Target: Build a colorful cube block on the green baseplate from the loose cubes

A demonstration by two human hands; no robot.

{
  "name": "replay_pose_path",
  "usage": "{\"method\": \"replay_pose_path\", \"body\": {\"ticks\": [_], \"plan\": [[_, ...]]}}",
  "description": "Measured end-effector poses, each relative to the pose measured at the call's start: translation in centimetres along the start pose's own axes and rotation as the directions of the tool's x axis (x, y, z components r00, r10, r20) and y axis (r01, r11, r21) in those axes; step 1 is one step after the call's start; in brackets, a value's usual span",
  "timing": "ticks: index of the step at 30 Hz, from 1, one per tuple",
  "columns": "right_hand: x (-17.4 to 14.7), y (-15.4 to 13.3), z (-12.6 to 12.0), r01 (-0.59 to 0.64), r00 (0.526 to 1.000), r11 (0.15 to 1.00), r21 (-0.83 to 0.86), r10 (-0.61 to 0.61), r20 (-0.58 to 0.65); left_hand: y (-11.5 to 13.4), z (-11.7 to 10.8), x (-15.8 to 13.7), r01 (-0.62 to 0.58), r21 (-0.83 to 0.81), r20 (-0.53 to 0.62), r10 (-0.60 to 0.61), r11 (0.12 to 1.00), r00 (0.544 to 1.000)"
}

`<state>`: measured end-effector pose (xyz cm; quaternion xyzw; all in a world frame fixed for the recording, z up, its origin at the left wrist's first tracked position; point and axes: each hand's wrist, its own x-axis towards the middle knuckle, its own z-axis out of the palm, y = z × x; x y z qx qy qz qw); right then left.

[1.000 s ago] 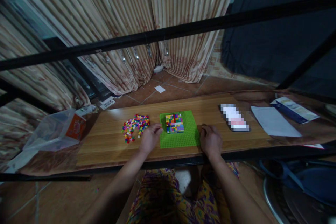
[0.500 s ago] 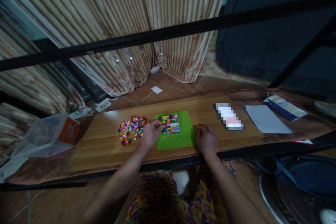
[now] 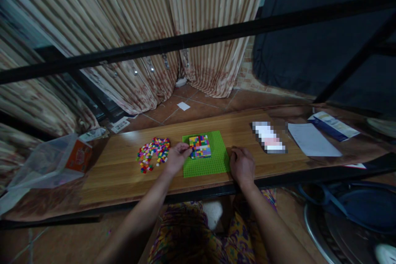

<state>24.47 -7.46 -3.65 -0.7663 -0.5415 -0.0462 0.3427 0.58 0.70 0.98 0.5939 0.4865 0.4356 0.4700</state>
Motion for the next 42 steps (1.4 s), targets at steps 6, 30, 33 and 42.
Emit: {"method": "replay_pose_path", "body": {"ticks": [6, 30, 33, 42], "plan": [[0.0, -0.2, -0.2, 0.015, 1.000, 1.000, 0.005, -0.015, -0.011, 0.0, 0.0, 0.0, 0.041, -0.038, 0.010, -0.041, 0.998, 0.999], [0.0, -0.4, -0.3, 0.024, 0.999, 0.997, -0.067, -0.022, 0.037, -0.1, 1.3, 1.0, 0.152, -0.090, -0.073, -0.159, 0.984, 0.985], [-0.1, -0.4, -0.2, 0.032, 0.999, 0.997, -0.069, -0.030, 0.031, -0.2, 1.5, 1.0, 0.153, -0.086, -0.094, -0.161, 0.985, 0.983], [0.2, -0.9, -0.4, 0.018, 1.000, 0.999, -0.045, -0.017, 0.024, 0.5, 0.7, 0.2, 0.066, 0.023, -0.113, -0.063, 0.998, 0.992]]}}
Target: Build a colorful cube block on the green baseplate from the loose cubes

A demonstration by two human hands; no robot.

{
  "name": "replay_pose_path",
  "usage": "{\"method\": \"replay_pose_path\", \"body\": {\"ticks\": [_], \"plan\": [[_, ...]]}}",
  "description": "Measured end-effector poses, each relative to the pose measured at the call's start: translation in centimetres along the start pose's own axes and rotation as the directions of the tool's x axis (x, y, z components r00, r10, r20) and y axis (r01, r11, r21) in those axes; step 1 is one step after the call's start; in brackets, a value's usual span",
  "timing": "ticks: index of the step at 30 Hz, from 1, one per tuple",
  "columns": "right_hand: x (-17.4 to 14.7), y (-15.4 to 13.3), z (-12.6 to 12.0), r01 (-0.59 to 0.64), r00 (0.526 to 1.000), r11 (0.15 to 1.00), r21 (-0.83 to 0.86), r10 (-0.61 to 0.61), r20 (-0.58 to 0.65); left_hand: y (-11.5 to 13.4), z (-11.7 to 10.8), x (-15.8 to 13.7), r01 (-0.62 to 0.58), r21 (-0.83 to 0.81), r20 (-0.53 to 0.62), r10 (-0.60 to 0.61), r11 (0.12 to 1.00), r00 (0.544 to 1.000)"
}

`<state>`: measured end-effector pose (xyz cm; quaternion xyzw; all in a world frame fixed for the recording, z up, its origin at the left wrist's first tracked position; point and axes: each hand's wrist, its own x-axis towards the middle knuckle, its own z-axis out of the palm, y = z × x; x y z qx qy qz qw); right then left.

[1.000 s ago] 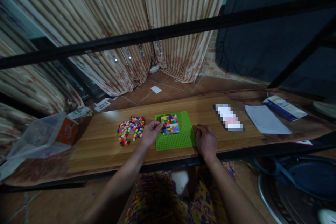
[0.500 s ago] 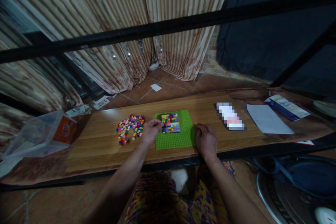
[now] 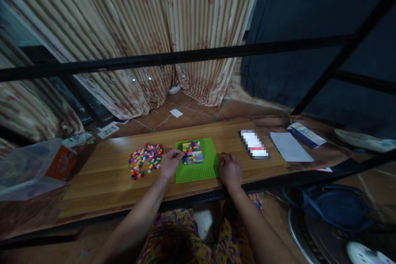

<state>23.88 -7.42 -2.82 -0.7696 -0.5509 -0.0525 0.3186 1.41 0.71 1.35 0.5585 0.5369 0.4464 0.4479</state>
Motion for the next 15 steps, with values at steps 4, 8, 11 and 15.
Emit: {"method": "replay_pose_path", "body": {"ticks": [4, 8, 11, 15], "plan": [[0.0, -0.1, -0.1, 0.007, 1.000, 1.000, 0.012, -0.007, -0.006, -0.4, -2.8, -1.6, -0.036, 0.072, -0.045, 0.039, 0.997, 0.998], [-0.1, 0.3, 0.1, 0.014, 1.000, 1.000, 0.004, -0.014, -0.003, -1.8, -7.5, -3.0, -0.054, 0.273, -0.160, 0.101, 0.960, 0.982], [-0.2, 0.8, 0.5, 0.015, 1.000, 1.000, -0.015, -0.015, -0.002, -2.9, -10.6, -4.0, -0.033, 0.382, -0.202, 0.118, 0.924, 0.972], [-0.3, 1.3, 0.7, 0.021, 1.000, 1.000, -0.019, -0.021, -0.009, -3.3, -12.2, -5.0, -0.036, 0.520, -0.192, 0.158, 0.853, 0.969]]}}
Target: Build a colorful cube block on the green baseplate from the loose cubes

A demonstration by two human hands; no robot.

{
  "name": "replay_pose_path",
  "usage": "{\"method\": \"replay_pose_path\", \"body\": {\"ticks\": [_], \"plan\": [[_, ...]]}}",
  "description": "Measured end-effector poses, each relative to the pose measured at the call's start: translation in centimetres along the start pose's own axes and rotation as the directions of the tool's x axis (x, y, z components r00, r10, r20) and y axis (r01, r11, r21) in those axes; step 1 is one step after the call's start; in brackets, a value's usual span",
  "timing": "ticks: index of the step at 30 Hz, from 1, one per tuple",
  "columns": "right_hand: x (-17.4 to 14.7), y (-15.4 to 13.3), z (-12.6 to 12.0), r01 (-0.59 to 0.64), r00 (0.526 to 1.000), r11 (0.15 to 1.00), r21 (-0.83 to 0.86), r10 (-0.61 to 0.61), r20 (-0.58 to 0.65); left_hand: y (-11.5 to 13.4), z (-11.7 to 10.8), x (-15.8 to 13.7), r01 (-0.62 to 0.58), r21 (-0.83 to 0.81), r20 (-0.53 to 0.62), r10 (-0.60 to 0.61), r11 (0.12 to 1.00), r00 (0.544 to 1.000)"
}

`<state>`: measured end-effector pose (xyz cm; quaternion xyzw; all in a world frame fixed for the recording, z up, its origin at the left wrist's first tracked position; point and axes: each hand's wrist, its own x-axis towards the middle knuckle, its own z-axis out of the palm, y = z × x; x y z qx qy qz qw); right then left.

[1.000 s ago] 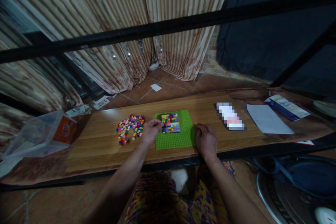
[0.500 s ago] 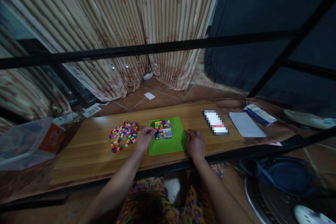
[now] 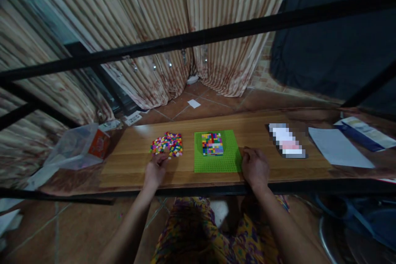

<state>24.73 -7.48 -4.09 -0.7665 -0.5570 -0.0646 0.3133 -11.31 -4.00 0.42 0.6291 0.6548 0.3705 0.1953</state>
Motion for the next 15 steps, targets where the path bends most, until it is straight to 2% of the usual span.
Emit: {"method": "replay_pose_path", "body": {"ticks": [8, 12, 15], "plan": [[-0.1, -0.1, -0.3, 0.010, 1.000, 1.000, 0.027, -0.010, -0.014, 1.4, 0.5, 0.1, -0.057, 0.323, 0.068, 0.037, 0.945, 0.997], [-0.1, 0.0, -0.3, 0.015, 1.000, 1.000, 0.021, -0.015, -0.006, 1.5, 0.3, 0.2, -0.060, 0.362, 0.090, 0.029, 0.930, 0.996], [0.0, -0.1, -0.3, 0.008, 1.000, 1.000, 0.005, -0.008, -0.005, 1.9, 0.3, 0.1, -0.068, 0.292, 0.092, 0.043, 0.954, 0.995]]}}
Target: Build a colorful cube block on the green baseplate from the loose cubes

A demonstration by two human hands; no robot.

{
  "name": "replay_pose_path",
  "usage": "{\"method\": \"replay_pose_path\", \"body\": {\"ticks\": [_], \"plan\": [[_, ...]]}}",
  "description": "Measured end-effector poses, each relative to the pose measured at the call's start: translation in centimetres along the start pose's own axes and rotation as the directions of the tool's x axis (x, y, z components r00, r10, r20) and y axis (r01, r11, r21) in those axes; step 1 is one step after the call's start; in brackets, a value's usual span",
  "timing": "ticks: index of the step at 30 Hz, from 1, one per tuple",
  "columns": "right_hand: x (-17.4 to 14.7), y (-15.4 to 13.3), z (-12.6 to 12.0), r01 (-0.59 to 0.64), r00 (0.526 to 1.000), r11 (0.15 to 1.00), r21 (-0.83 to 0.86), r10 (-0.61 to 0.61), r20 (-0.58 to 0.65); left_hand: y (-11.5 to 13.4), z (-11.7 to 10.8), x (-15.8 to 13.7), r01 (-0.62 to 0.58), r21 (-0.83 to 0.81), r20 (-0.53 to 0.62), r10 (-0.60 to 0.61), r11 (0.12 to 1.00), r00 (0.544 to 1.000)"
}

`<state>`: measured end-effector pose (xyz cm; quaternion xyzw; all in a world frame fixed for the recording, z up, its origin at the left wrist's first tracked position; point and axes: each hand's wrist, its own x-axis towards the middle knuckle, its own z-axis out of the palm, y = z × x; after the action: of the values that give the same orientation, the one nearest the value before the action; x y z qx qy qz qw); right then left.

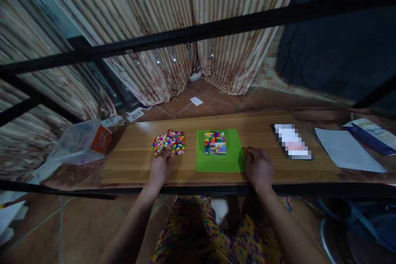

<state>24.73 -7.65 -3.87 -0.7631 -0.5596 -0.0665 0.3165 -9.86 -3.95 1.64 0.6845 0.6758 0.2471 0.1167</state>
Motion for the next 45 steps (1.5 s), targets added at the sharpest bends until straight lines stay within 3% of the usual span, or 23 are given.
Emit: {"method": "replay_pose_path", "body": {"ticks": [3, 6, 11, 16, 30, 45], "plan": [[0.0, -0.1, 0.0, -0.012, 1.000, 1.000, -0.008, 0.012, 0.004, 1.4, 0.5, -0.2, -0.028, -0.245, 0.008, 0.031, 0.969, 0.999], [0.0, -0.3, -0.1, -0.018, 1.000, 1.000, -0.011, 0.018, 0.010, 3.6, 1.8, -0.4, -0.030, -0.483, 0.067, 0.071, 0.875, 0.995], [0.1, -0.5, -0.3, -0.033, 0.999, 0.999, 0.004, 0.033, 0.018, 7.1, 4.2, 0.2, 0.013, -0.649, 0.125, 0.089, 0.761, 0.988], [0.1, -0.7, -0.4, -0.050, 0.998, 0.999, 0.008, 0.050, 0.026, 8.5, 5.6, 1.6, 0.100, -0.752, 0.167, 0.042, 0.651, 0.985], [0.0, -0.8, -0.5, -0.067, 0.997, 0.998, 0.006, 0.066, 0.034, 8.7, 7.4, 3.3, 0.190, -0.825, 0.235, 0.018, 0.532, 0.972], [0.1, -0.8, -0.5, -0.069, 0.997, 0.997, 0.018, 0.069, 0.034, 9.1, 7.5, 3.0, 0.248, -0.786, 0.252, -0.074, 0.566, 0.965]]}}
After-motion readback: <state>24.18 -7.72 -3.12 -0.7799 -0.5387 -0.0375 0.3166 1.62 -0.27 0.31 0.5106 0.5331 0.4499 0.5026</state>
